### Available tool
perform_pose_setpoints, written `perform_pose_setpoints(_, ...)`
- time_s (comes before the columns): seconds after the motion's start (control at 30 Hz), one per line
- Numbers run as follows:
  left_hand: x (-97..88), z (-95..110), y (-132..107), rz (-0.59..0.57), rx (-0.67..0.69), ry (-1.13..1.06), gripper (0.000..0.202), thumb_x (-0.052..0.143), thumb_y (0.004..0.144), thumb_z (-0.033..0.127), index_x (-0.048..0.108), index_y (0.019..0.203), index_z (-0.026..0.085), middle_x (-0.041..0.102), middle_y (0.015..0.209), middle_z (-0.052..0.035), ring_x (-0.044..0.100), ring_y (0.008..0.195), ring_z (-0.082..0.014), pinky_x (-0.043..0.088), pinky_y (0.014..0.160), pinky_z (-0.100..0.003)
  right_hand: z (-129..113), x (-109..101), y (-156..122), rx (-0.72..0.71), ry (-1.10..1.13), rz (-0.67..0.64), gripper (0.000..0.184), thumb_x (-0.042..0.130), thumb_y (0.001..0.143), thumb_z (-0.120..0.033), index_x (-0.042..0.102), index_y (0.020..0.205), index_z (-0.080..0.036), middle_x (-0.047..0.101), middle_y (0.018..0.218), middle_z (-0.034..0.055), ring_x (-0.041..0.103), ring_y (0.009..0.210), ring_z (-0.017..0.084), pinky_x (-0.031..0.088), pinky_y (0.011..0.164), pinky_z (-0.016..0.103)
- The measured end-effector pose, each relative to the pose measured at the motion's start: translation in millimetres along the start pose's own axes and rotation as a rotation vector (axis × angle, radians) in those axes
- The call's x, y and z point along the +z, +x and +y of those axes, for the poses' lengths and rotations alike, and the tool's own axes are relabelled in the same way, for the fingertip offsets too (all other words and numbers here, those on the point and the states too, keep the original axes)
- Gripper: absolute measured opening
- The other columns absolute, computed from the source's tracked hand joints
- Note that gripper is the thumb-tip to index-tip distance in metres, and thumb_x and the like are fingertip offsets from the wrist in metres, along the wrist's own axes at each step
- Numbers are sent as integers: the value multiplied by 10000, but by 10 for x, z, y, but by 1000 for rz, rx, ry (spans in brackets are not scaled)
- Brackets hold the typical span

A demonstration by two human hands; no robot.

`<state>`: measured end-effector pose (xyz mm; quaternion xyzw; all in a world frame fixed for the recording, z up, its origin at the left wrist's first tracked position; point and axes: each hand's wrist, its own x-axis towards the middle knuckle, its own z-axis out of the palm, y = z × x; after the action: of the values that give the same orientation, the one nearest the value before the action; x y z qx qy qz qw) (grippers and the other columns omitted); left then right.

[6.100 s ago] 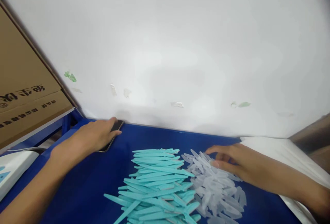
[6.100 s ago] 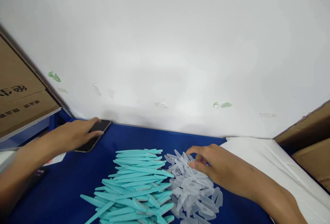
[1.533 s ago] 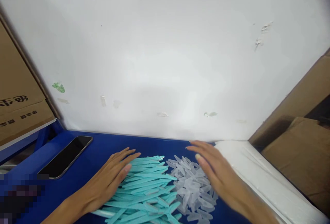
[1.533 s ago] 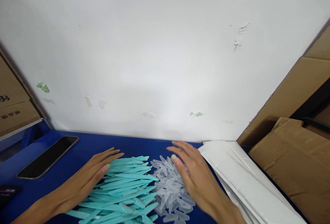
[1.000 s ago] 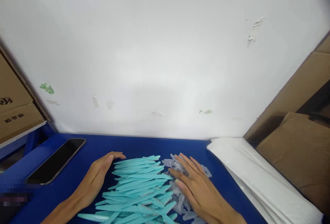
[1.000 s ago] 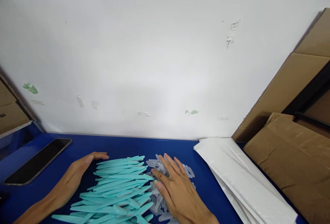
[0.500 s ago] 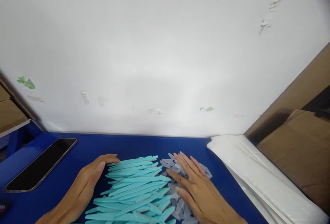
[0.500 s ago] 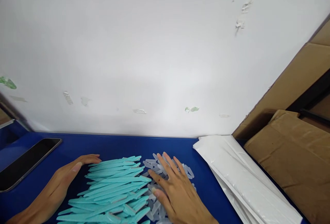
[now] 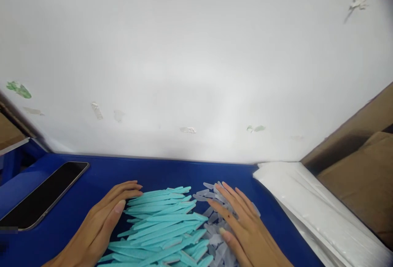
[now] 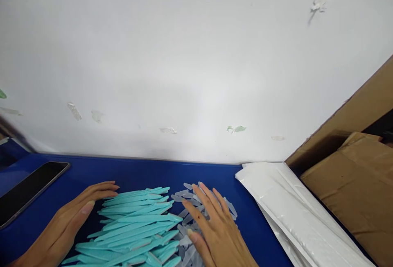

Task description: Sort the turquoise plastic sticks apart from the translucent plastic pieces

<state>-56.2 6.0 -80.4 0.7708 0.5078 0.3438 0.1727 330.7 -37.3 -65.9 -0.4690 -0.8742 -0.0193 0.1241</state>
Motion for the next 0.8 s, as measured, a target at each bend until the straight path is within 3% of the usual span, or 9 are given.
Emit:
perform_pose_setpoints(0.1, -27, -37, 14, 28, 77, 62, 341, 337, 1069, 359, 629, 1233, 293, 587, 1372, 0, 516, 1320, -198, 393, 1162, -335, 96, 36, -21, 78, 25, 69, 581, 402, 1058, -326, 252, 1620, -334, 208, 1700, 9, 233, 1543, 313, 329, 1197, 607)
perform_pose_setpoints(0.27, -123, -134, 87, 63, 214, 306, 319, 419, 1039, 334, 587, 1308, 312, 559, 1387, -38, 467, 1357, -277, 373, 1158, -490, 444, 95, -72, 286, 91, 190, 504, 341, 1072, -322, 350, 1572, -391, 286, 1673, -29, 241, 1542, 291, 256, 1221, 636)
perform_pose_setpoints(0.43, -73, -320, 107, 21, 86, 499, 457, 371, 1054, 384, 429, 1505, 335, 379, 1599, -60, 260, 1516, -359, 333, 1154, -659, 642, 198, -102, 383, 186, 163, 459, 304, 1089, -345, 441, 1527, -362, 418, 1611, -11, 301, 1521, 257, 242, 1235, 619)
perform_pose_setpoints(0.57, 9, -430, 69, -20, -70, 471, 488, 300, 1082, 413, 369, 1557, 331, 297, 1658, -54, 189, 1552, -336, 294, 1191, -650, 641, 209, -109, 376, 252, 130, 458, 302, 1091, -350, 461, 1519, -326, 468, 1582, -3, 322, 1513, 241, 215, 1253, 601)
perform_pose_setpoints(0.8, 18, -429, 59, -36, -103, 501, 522, 304, 1076, 480, 382, 1568, 324, 324, 1653, -46, 251, 1536, -329, 311, 1205, -607, 615, 150, -102, 356, 342, 101, 454, 307, 1087, -369, 490, 1502, -339, 486, 1569, -17, 369, 1492, 241, 214, 1255, 598)
